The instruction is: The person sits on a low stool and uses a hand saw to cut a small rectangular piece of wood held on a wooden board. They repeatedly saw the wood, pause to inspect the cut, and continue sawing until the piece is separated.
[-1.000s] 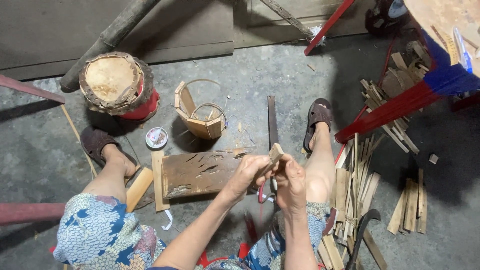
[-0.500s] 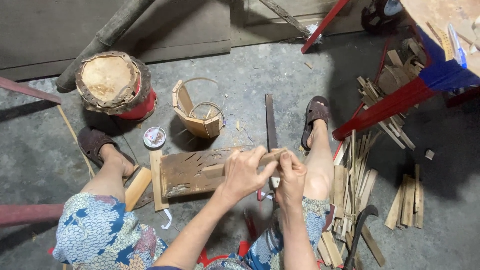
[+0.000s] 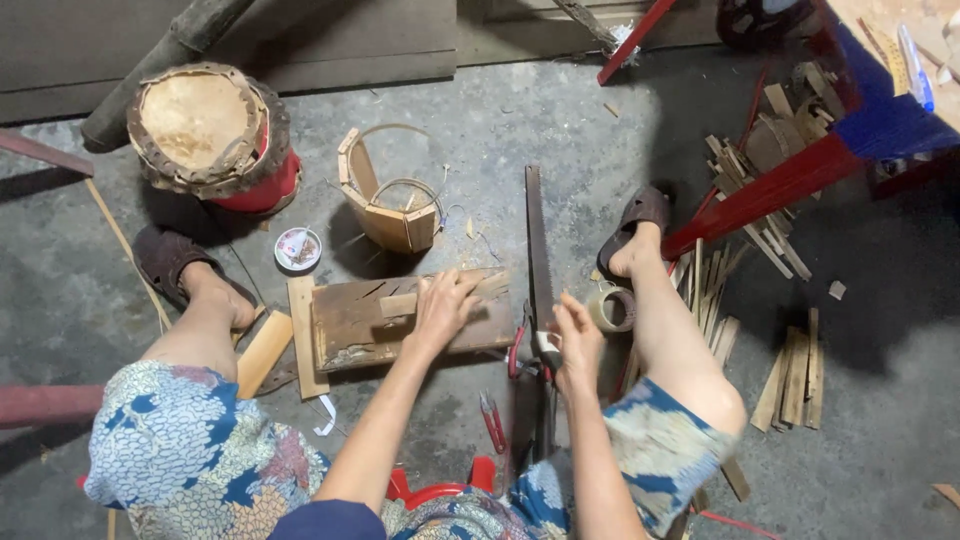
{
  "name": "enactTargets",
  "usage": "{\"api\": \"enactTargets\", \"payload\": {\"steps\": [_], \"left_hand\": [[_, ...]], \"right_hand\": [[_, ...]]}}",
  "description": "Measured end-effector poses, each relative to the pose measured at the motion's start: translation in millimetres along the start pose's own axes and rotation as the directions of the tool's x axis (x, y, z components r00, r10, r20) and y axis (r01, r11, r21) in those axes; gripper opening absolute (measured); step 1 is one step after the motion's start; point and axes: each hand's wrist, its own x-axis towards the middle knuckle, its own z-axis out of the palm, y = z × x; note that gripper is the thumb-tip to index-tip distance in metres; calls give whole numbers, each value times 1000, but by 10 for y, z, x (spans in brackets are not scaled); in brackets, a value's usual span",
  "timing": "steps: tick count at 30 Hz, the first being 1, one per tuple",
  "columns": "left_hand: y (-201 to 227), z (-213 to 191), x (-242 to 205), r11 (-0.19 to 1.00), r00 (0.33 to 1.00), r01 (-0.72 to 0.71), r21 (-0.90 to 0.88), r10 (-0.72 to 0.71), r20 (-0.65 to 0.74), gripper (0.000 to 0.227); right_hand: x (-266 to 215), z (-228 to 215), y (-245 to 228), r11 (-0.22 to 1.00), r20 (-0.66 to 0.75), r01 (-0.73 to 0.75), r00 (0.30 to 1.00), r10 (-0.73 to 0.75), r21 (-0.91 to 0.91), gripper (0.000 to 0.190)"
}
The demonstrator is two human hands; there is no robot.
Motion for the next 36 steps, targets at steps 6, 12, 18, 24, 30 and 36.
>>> {"api": "enactTargets", "payload": {"steps": [6,12,18,24,30,36], "left_hand": [[-396,436,150,999,999,24,-43,-23,26,38],[-590,746,391,1000,1000,14,-1,-14,10,29],[-470,822,434,999,1000,14,47,-14,7,25],[-472,969,569,999,999,0,49,2,-42,24],[-528,1214,652,994,996,22,111,-12,-90,26],[-493,1102,551,998,998,37,54,-35,-50,40]], "right_hand": [[641,-464,1501,498,-160,-134,987,-10,-857,76],[675,-398,1877,249,-96,-83,994,-43,-965,91],[685,-323,1688,350,25,81,986,-162,-933,86],[800,-272,1659,444,-11,26,997,-81,-896,85],[957,-278,1743,547,-110,-86,994,-13,-833,68],[1330,-512,1901,542,-184,-223,975,126,-810,61]]}}
